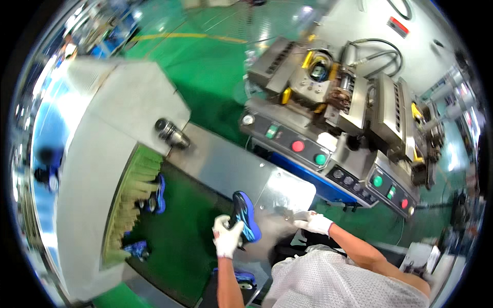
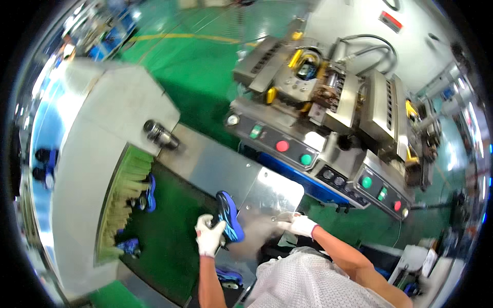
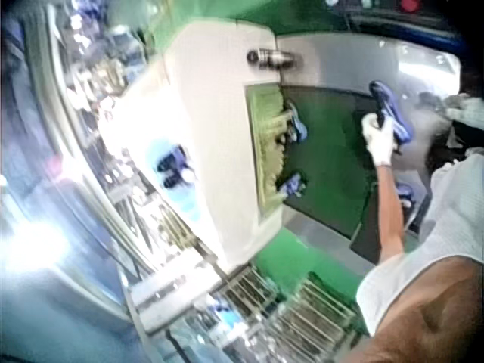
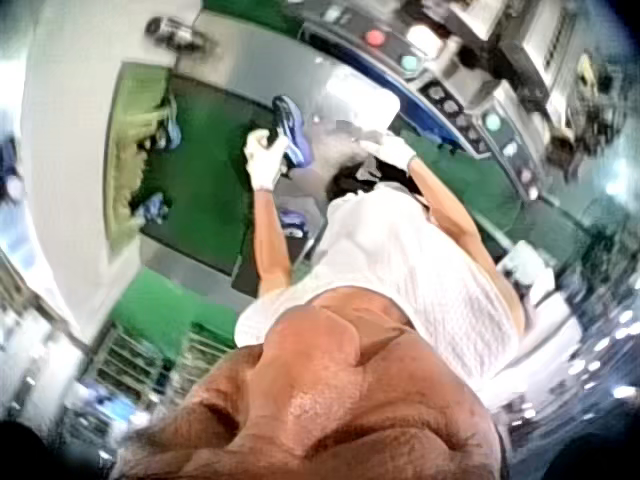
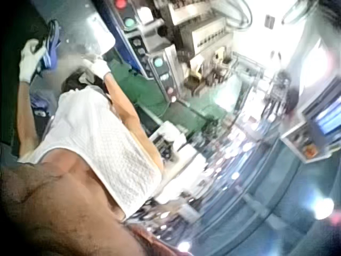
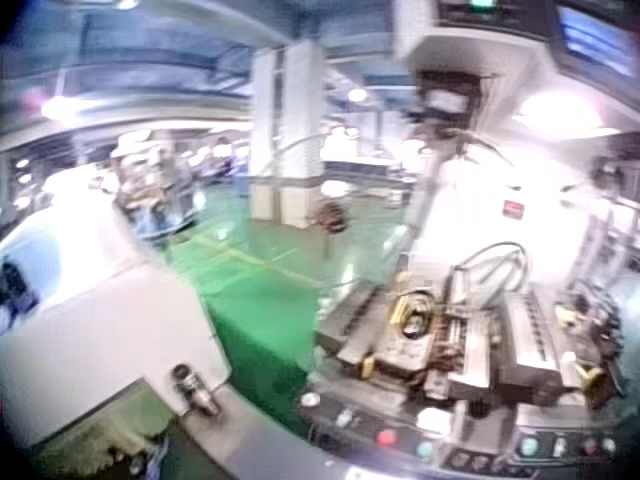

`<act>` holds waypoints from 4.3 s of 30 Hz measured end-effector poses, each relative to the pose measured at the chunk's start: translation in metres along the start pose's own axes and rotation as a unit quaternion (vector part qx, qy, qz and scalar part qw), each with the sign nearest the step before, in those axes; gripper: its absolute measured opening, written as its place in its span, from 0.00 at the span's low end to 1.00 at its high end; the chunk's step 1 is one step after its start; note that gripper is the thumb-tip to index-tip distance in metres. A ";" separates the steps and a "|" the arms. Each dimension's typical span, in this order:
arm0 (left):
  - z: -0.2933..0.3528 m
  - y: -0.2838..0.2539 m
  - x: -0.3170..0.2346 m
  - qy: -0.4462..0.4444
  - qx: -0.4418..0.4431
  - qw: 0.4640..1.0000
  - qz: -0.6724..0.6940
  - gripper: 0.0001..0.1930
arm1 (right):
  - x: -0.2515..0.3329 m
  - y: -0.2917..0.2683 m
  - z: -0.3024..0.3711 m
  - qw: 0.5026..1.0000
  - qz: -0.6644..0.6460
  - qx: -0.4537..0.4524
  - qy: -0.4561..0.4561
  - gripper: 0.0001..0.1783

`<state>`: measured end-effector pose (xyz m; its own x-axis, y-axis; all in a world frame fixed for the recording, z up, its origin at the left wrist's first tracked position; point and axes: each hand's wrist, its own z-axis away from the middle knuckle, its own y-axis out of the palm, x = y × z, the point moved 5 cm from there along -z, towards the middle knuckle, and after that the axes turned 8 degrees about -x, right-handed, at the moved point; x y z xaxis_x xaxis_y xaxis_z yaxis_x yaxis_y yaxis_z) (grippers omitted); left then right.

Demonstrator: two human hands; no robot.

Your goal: The person operates shoe-lasting and sole-attaching machinery, placing shoe uppers into the press, transferring completed shoes to a conveyor belt, and sorting them onto a work table.

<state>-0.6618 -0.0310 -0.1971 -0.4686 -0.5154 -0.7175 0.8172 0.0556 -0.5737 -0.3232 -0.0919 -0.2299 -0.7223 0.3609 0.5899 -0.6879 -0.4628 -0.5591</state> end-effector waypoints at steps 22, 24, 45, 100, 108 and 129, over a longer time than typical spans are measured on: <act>-0.128 0.366 -0.568 0.600 0.065 0.788 -0.124 0.29 | -0.055 -0.323 0.103 0.511 -0.813 0.027 -0.278 0.57; -0.164 0.417 -0.563 0.554 -0.004 0.804 -0.216 0.33 | -0.063 -0.333 0.111 0.500 -0.830 -0.011 -0.248 0.59; -0.052 0.091 -0.356 0.420 -0.117 0.900 0.012 0.32 | 0.088 -0.380 -0.060 0.626 -0.759 -0.170 -0.055 0.18; 0.163 0.056 0.119 0.023 -0.359 0.931 0.066 0.37 | -0.005 -0.180 -0.166 0.764 0.558 -0.287 -0.153 0.65; 0.206 0.003 0.233 -0.183 -0.393 0.890 0.138 0.46 | 0.095 0.101 -0.049 0.958 0.202 0.103 -0.174 0.51; 0.114 0.157 -0.054 0.344 0.135 0.927 0.066 0.37 | -0.025 0.002 0.102 0.846 -0.423 -0.300 0.122 0.44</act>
<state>-0.4699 -0.0916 -0.2039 -0.3860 0.1539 -0.9096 0.8933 -0.1838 -0.4101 -0.2992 -0.1844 -0.1866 0.1049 0.5483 0.8297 -0.8259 0.5128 -0.2344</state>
